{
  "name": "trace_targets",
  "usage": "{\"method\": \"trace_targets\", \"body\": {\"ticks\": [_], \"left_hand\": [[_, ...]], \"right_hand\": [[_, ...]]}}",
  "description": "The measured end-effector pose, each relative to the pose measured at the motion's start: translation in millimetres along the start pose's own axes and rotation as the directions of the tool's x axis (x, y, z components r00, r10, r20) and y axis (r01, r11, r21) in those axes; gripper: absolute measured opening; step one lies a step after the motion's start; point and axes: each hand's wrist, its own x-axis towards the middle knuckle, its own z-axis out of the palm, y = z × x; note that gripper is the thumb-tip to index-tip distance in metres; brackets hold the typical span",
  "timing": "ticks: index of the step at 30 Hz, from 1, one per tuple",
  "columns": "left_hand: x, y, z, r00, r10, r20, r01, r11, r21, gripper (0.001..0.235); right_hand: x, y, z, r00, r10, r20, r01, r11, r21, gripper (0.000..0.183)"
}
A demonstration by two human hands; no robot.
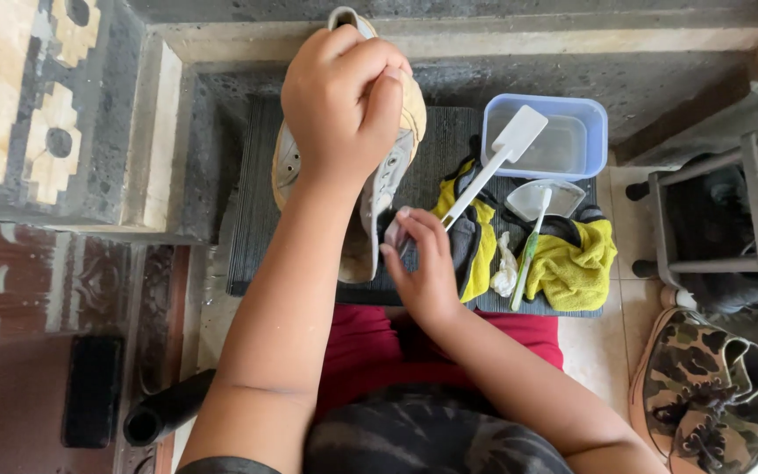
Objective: Cleaning the soles and sides of high-top sneakers using a brush and cleaning solution
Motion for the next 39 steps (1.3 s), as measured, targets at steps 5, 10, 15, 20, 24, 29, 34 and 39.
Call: {"method": "trace_targets", "body": {"ticks": [5, 10, 15, 20, 24, 29, 34, 39], "left_hand": [[3, -7, -1, 1.000, 0.005, 0.022, -0.004, 0.998, -0.060, 0.018], [0, -18, -7, 0.999, -0.034, -0.005, 0.033, 0.993, -0.112, 0.018], [-9, -21, -14, 0.993, -0.007, -0.115, -0.012, 0.986, -0.165, 0.021], [-9, -23, -13, 0.995, 0.020, -0.095, -0.043, 0.968, -0.246, 0.021], [-9, -16, -10, 1.000, 0.013, 0.020, -0.004, 0.914, -0.405, 0.024], [-9, -16, -1, 0.999, 0.051, 0.009, -0.044, 0.933, -0.356, 0.021], [-24, -38, 7, 0.996, -0.083, 0.006, 0.080, 0.929, -0.361, 0.031], [-31, -49, 7, 0.979, -0.172, -0.109, 0.137, 0.953, -0.271, 0.039]], "right_hand": [[50, -27, -24, 0.974, -0.116, -0.197, 0.089, 0.986, -0.137, 0.042], [66, -42, -15, 0.968, -0.162, -0.190, 0.133, 0.978, -0.158, 0.038], [-12, 3, 29, 0.988, -0.155, 0.017, 0.155, 0.984, -0.088, 0.049], [14, -20, 3, 0.987, -0.147, -0.064, 0.139, 0.983, -0.123, 0.044], [60, -56, -28, 0.938, -0.235, -0.256, 0.191, 0.964, -0.183, 0.048], [53, -51, -6, 0.940, -0.276, -0.200, 0.236, 0.951, -0.199, 0.039], [4, 11, 20, 0.983, -0.178, 0.052, 0.186, 0.941, -0.283, 0.046], [32, -22, -12, 0.967, -0.253, -0.014, 0.248, 0.956, -0.159, 0.041]]}}
